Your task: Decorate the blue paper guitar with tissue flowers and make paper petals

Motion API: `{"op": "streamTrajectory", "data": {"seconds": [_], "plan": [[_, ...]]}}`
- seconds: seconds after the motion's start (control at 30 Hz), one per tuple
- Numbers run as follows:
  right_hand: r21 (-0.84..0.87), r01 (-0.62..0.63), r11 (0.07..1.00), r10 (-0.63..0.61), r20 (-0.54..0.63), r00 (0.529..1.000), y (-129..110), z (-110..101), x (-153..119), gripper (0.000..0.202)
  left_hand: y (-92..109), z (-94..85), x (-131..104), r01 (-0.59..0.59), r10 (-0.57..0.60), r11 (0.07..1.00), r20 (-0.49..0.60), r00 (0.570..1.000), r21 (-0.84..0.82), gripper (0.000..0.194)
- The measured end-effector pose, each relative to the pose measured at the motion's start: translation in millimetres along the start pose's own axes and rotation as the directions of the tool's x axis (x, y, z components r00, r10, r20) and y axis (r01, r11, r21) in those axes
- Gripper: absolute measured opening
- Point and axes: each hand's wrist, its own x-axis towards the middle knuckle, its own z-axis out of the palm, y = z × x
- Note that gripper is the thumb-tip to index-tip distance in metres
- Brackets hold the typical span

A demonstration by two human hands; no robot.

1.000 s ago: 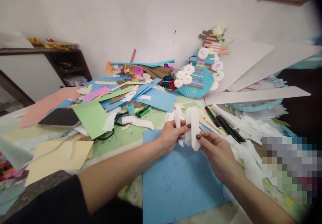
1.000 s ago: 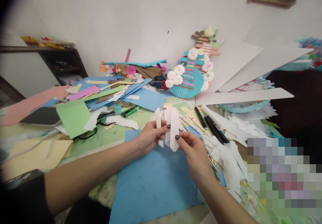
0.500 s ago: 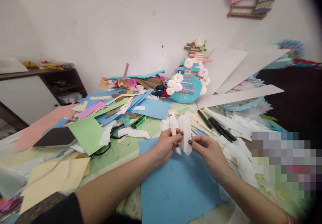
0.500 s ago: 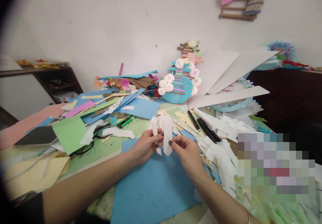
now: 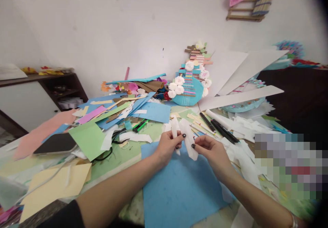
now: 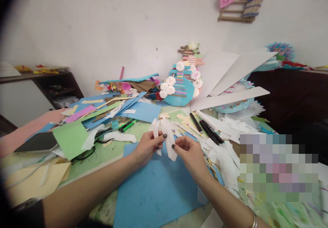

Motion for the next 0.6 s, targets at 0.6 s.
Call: {"op": "streamTrajectory", "data": {"seconds": [0.6], "plan": [[-0.138, 0.077, 0.987, -0.07, 0.05, 0.996, -10, -21, 6, 0.016, 17, -17.2, 11, -0.047, 0.046, 0.998, 0.029, 0.999, 0.034, 0.032]]}}
